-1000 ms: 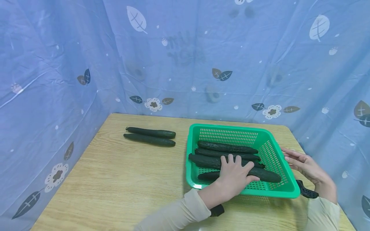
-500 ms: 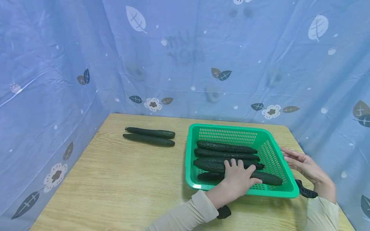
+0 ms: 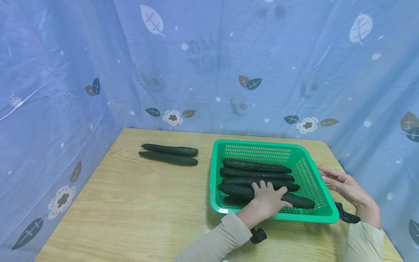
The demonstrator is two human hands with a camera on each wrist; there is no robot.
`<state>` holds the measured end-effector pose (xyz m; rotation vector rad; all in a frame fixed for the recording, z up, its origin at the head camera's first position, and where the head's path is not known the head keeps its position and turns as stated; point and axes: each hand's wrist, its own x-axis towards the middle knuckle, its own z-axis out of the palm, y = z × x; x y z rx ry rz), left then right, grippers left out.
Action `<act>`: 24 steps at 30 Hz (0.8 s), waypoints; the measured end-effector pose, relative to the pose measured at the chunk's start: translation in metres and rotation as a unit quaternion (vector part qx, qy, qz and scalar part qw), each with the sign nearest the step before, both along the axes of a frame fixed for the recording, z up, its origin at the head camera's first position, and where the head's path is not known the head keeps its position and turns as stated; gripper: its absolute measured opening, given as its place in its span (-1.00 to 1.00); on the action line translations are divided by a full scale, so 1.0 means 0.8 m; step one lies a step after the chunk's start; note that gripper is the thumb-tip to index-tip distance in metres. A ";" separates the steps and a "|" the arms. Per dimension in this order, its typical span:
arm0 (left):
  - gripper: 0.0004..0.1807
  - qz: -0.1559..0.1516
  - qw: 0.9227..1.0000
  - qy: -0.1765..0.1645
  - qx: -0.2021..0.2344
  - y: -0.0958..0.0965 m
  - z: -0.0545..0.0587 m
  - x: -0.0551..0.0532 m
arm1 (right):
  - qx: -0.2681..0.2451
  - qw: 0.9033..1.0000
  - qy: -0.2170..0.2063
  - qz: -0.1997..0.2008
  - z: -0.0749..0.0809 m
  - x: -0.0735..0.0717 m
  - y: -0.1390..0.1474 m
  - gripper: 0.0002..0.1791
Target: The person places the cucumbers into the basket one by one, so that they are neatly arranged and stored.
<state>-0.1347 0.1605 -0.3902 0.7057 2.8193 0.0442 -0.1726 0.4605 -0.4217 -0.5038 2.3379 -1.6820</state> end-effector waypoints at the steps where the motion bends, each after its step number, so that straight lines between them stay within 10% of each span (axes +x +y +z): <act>1: -0.53 0.001 1.000 -0.007 0.000 0.001 0.000 -0.001 | 0.002 1.000 0.000 -0.001 0.000 0.000 0.000 -0.49; 24: -0.66 0.033 0.998 -0.054 -0.012 0.004 -0.006 -0.010 | -0.016 1.000 -0.014 0.003 0.004 0.002 -0.001 -0.48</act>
